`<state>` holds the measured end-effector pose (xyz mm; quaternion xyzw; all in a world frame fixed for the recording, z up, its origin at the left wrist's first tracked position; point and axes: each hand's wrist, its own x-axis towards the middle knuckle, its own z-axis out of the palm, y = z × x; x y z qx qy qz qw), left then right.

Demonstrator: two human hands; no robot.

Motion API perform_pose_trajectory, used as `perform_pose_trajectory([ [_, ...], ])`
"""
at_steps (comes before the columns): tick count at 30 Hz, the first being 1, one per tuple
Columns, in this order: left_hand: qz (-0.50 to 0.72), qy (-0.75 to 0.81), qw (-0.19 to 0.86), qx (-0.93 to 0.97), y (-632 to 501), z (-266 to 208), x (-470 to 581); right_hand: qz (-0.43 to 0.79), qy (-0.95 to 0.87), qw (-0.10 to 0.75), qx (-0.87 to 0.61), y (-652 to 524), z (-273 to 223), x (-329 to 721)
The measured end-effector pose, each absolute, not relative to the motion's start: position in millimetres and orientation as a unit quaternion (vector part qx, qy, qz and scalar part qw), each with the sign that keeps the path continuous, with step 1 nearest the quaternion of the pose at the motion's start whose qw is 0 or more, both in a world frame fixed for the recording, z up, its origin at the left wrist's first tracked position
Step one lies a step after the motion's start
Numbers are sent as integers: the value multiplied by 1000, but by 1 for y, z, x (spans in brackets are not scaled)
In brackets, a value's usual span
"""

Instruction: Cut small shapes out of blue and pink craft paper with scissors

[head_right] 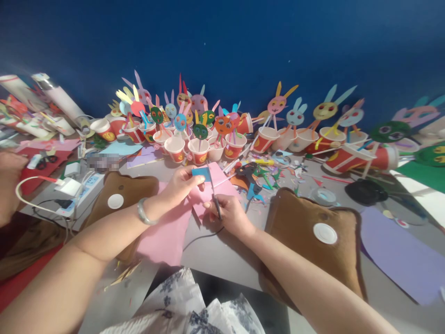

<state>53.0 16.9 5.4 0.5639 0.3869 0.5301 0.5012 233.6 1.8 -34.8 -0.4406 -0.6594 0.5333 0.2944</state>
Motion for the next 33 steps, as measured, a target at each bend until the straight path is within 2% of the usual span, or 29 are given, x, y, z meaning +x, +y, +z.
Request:
perform_pose_trajectory([
  [9, 529, 389, 510, 555, 17, 6, 53, 530, -650, 303, -453, -1, -30, 231],
  [15, 497, 391, 549, 546, 20, -2, 54, 437, -630, 409, -494, 3, -23, 236],
  [18, 462, 408, 562, 552, 21, -9, 55, 441, -601, 441, -500, 7, -22, 240],
  [25, 395, 392, 580, 595, 23, -17, 53, 488, -588, 447, -466, 11, -33, 241],
  [33, 434, 400, 575, 566, 25, -15, 54, 523, -579, 427, -456, 10, -30, 241],
])
